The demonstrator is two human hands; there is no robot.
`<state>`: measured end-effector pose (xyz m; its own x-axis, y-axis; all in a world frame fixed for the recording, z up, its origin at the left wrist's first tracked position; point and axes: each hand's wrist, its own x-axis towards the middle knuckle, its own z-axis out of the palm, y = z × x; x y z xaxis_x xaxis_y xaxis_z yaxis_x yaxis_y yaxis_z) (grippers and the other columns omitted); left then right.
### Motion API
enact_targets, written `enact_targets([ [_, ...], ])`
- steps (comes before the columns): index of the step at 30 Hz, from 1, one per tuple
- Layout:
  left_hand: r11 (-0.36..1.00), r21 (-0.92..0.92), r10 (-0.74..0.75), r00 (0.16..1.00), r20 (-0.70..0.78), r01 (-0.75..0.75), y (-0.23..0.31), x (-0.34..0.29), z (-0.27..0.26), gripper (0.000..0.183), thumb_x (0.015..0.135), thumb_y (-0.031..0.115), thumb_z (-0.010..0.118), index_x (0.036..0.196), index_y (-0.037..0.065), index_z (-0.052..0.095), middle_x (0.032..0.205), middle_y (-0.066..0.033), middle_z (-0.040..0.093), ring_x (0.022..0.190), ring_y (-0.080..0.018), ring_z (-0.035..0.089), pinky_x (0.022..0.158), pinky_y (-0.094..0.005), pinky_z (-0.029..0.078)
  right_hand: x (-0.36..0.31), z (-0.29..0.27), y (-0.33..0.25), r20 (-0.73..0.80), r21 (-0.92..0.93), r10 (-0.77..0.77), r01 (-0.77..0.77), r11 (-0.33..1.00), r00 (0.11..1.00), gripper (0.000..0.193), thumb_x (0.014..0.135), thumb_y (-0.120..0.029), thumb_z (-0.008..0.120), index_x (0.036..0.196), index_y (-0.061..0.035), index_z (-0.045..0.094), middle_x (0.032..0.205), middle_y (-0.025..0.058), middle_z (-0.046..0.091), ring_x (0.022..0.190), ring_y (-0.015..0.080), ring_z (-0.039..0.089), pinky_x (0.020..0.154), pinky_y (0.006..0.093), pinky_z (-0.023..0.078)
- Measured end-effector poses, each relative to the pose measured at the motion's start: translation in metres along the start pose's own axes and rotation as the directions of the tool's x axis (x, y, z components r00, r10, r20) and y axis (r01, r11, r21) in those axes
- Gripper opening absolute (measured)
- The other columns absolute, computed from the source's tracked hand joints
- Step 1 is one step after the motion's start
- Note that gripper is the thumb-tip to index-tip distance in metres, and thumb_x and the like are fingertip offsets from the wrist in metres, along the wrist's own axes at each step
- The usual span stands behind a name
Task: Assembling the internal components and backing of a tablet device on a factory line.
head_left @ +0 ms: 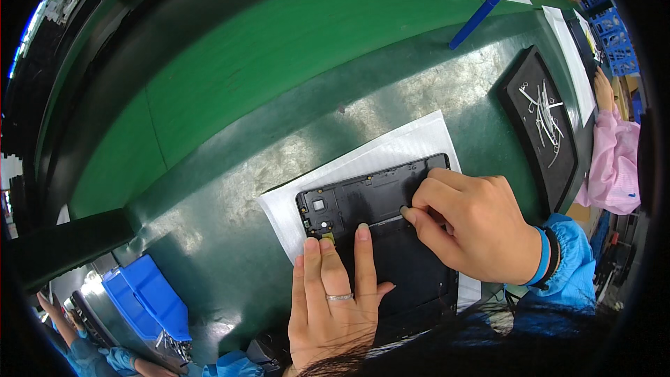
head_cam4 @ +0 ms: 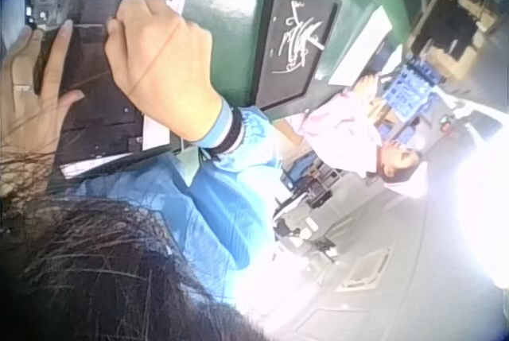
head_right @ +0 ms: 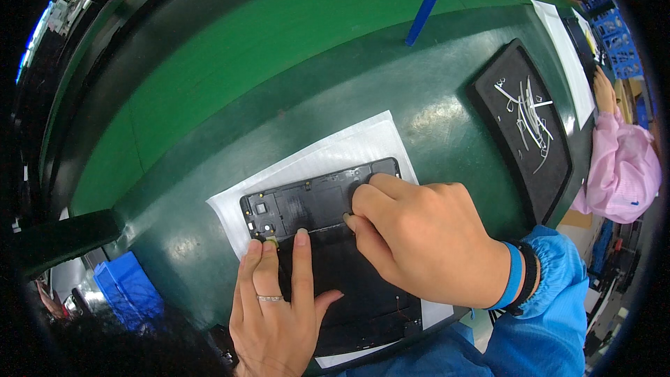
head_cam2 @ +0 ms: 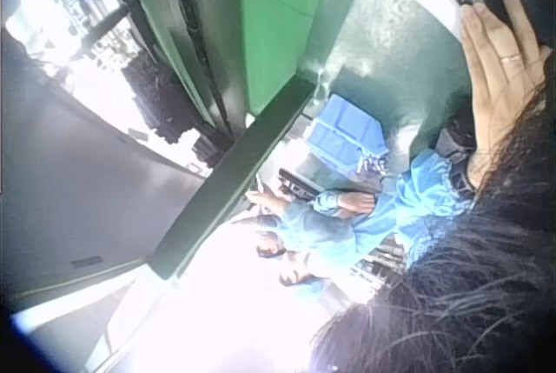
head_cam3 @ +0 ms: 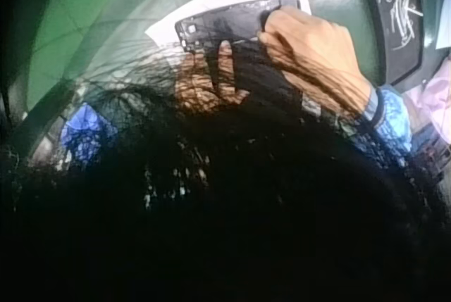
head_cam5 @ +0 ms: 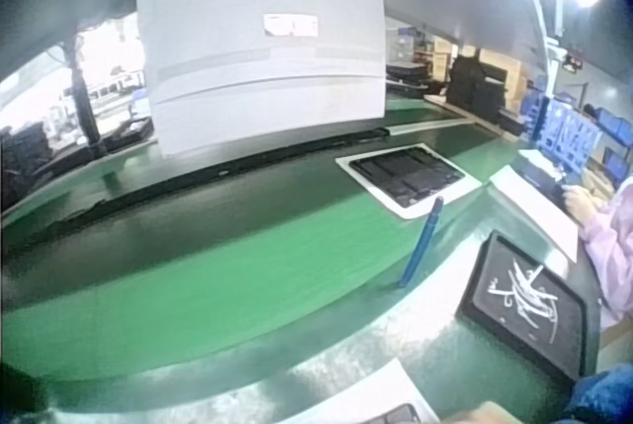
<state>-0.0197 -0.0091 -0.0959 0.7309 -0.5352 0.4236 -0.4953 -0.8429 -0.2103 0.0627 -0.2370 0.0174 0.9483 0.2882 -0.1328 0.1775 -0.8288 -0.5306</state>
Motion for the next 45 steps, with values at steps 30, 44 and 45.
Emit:
enact_targets([
  [30,0.989,-0.143,0.013,0.932,0.362,0.042,-0.014,0.045,-0.045,0.079,0.086,0.060,0.071,0.153,0.022,0.056,0.129,-0.0200,0.060,0.123,-0.0360,0.064,0.105,-0.0449,0.057,0.000,0.001,0.002,-0.013,0.013,-0.011,0.011,1.000,1.000,0.012,0.089,-0.013,0.072,0.089,-0.0052,0.063,0.075,0.0099,0.061,0.062,0.0327,0.065,0.053,0.0414,0.050],
  [44,0.992,-0.120,0.003,0.918,0.396,0.048,-0.018,0.045,-0.053,0.079,0.086,0.061,0.070,0.155,0.026,0.053,0.131,-0.0202,0.058,0.125,-0.0356,0.062,0.106,-0.0463,0.057,0.002,-0.001,-0.003,-0.005,0.024,-0.032,0.032,0.999,0.999,0.011,0.090,-0.013,0.071,0.090,-0.0049,0.064,0.077,0.0096,0.062,0.063,0.0320,0.066,0.053,0.0411,0.051],
  [45,0.990,-0.130,0.009,0.920,0.392,0.046,-0.017,0.046,-0.050,0.079,0.086,0.061,0.070,0.155,0.026,0.053,0.131,-0.0202,0.058,0.125,-0.0356,0.062,0.106,-0.0463,0.057,0.001,-0.001,0.000,0.000,0.013,-0.021,0.021,1.000,1.000,0.011,0.090,-0.014,0.071,0.090,-0.0050,0.064,0.077,0.0096,0.062,0.062,0.0320,0.066,0.053,0.0410,0.050],
])
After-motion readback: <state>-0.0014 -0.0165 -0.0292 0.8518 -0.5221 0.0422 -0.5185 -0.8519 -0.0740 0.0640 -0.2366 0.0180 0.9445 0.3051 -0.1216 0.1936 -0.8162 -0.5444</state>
